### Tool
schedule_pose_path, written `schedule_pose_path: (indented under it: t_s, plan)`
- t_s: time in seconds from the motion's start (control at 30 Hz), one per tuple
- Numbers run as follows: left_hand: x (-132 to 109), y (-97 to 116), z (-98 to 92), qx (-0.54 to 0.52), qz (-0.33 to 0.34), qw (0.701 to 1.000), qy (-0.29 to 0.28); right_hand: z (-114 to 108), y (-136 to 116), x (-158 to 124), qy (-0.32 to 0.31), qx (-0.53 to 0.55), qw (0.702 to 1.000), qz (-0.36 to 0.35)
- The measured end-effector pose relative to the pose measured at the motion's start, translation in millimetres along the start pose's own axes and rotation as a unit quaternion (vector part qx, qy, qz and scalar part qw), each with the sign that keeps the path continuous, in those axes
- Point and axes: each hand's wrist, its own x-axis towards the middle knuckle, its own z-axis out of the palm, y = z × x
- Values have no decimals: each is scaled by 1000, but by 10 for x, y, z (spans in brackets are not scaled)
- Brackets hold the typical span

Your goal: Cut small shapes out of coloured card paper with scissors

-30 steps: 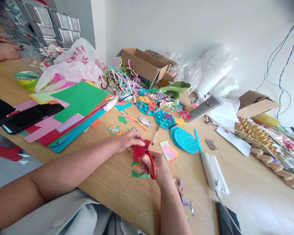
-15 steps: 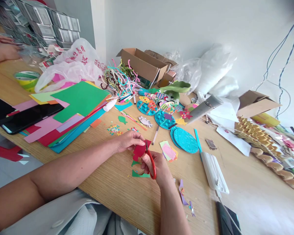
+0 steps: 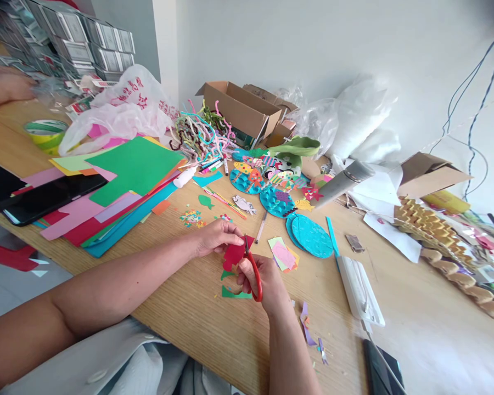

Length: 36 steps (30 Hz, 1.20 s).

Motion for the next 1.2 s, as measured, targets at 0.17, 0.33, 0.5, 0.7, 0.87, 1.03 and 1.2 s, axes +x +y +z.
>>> schedule_pose_path:
  t_s: [0.17, 0.33, 0.5, 0.7, 0.87, 1.03, 1.2]
  plan:
    - [7, -10, -4, -1, 3, 1000, -4, 4, 5, -4, 5, -2, 1000, 3]
    - [7, -4, -1, -5, -8, 1000, 7, 11, 22, 4, 9, 2, 1000, 12]
    - [5, 3, 3, -8, -12, 1000, 10, 10, -4, -6, 10, -6, 1000, 13]
    - [2, 2, 3, 4, -11, 1000, 5, 8, -44, -20, 2, -14, 1000, 4]
    - [7, -5, -1, 9, -12, 1000, 4, 19, -33, -12, 12, -16, 1000, 16]
    - [16, -23, -12, 5, -9, 1000, 5, 17, -18, -8, 13, -11, 1000, 20]
    - [1, -6, -5, 5, 2, 1000, 13, 20, -8, -6, 15, -7, 1000, 16]
